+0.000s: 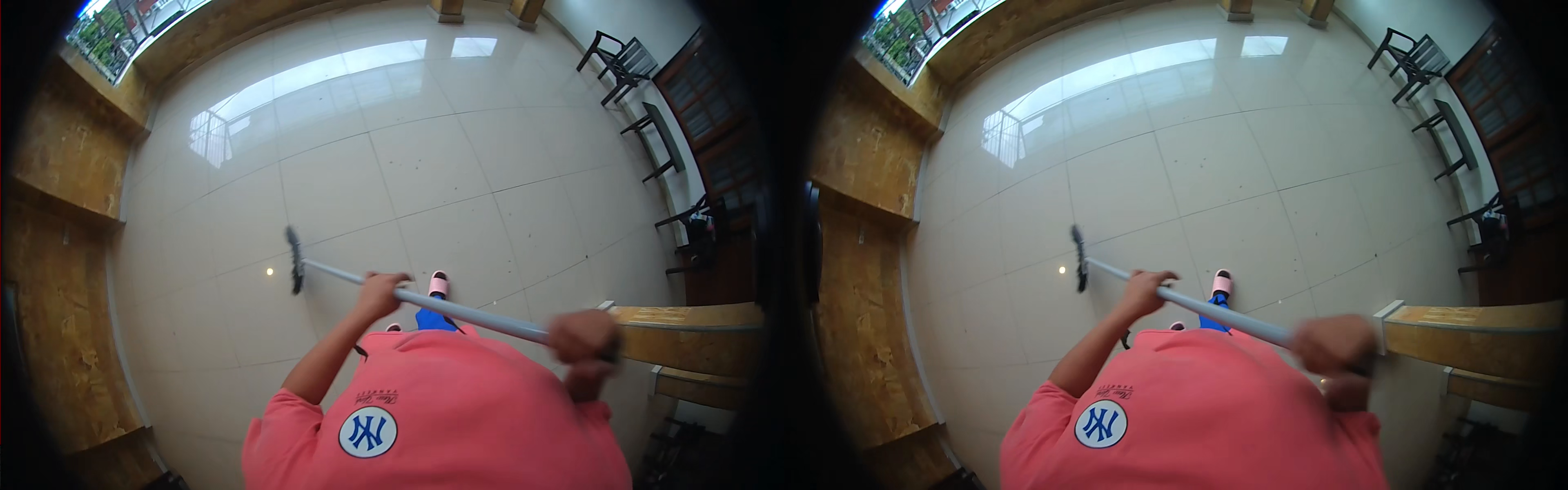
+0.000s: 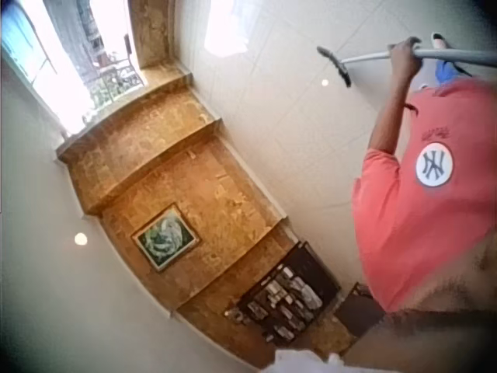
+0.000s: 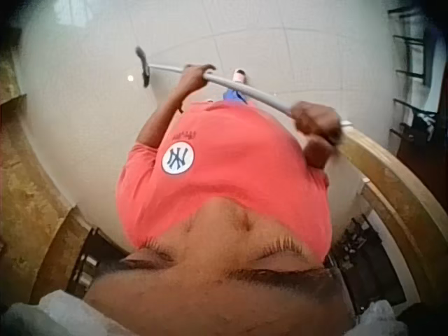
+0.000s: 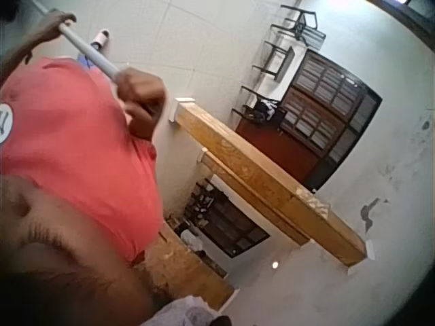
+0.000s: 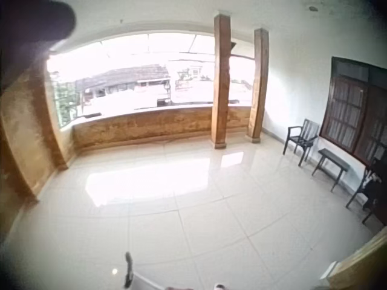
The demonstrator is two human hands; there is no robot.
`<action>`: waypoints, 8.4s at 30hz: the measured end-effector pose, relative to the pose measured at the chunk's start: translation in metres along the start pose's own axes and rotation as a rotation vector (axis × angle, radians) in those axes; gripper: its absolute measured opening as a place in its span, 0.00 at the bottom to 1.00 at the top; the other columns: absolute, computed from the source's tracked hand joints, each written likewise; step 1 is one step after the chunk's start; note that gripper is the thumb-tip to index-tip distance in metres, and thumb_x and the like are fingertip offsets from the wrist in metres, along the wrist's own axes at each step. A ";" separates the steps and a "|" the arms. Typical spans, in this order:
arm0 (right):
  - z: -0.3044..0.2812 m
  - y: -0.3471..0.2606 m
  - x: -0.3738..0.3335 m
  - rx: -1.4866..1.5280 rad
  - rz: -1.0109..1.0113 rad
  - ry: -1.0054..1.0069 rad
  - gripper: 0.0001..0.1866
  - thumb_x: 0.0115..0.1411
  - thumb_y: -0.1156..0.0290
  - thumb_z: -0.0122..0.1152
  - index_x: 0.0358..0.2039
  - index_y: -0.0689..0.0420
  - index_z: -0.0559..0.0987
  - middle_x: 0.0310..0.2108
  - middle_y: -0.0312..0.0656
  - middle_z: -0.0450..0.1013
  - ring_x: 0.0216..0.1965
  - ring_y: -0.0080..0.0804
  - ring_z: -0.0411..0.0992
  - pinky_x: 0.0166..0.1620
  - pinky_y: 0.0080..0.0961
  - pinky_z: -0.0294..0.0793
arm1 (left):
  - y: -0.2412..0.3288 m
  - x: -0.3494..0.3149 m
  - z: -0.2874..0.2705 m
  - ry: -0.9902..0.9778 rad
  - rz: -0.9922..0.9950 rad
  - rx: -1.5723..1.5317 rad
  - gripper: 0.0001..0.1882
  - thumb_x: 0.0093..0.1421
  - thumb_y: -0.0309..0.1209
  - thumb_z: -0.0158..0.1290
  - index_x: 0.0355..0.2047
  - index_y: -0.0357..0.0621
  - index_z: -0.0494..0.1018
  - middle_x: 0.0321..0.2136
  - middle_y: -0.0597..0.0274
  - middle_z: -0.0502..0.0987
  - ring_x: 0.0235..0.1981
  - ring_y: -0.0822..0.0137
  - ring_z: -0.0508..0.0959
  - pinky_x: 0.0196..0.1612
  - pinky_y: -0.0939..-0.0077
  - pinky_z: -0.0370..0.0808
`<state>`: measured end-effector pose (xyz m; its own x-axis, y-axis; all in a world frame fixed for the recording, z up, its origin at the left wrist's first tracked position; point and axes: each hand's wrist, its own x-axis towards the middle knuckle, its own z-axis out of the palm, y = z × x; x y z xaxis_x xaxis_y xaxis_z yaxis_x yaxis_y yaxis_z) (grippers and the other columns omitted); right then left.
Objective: The person sweeps a tiled floor with a broom, moving from the interior of a room toward a balcony area. They sweep around furniture and along the edges of the floor, collecting debris into a pile.
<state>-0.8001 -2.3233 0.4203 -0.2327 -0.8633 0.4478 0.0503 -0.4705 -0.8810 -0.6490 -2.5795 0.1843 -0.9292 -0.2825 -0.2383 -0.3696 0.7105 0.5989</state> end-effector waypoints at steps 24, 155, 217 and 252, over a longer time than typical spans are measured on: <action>-0.194 -0.095 0.062 -0.111 -0.120 -0.246 0.16 0.48 0.75 0.59 0.08 0.57 0.67 0.10 0.37 0.63 0.14 0.24 0.67 0.18 0.20 0.68 | 0.156 0.229 -0.044 -0.230 0.375 -0.037 0.16 0.50 0.35 0.53 0.42 0.57 0.70 0.19 0.61 0.75 0.25 0.57 0.74 0.44 0.67 0.66; -0.213 0.415 1.013 0.016 -0.089 -1.125 0.11 0.45 0.75 0.58 0.11 0.60 0.68 0.12 0.39 0.64 0.12 0.31 0.66 0.26 0.29 0.74 | -0.473 0.655 -0.515 0.885 -0.270 -0.260 0.05 0.51 0.33 0.51 0.27 0.49 0.73 0.22 0.59 0.76 0.26 0.56 0.76 0.29 0.63 0.70; -0.062 0.561 1.380 0.701 -0.519 -1.196 0.12 0.53 0.71 0.56 0.14 0.51 0.75 0.11 0.28 0.68 0.15 0.15 0.70 0.20 0.11 0.70 | -0.712 0.628 -0.826 0.911 -0.353 -0.232 0.07 0.53 0.37 0.52 0.30 0.51 0.73 0.17 0.64 0.74 0.22 0.62 0.74 0.41 0.65 0.63; 0.187 0.783 1.404 0.602 0.175 -1.181 0.16 0.44 0.79 0.54 0.05 0.59 0.61 0.07 0.39 0.56 0.10 0.33 0.56 0.20 0.30 0.59 | -0.917 0.331 -0.759 0.889 -1.203 -0.201 0.15 0.38 0.24 0.55 0.29 0.55 0.74 0.26 0.67 0.77 0.33 0.63 0.76 0.37 0.61 0.66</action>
<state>-0.9061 -3.9378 0.3877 0.7793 -0.4154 0.4692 0.4820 -0.0811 -0.8724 -0.6180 -3.8134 0.1367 0.2486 -0.9543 -0.1658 -0.8140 -0.2986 0.4982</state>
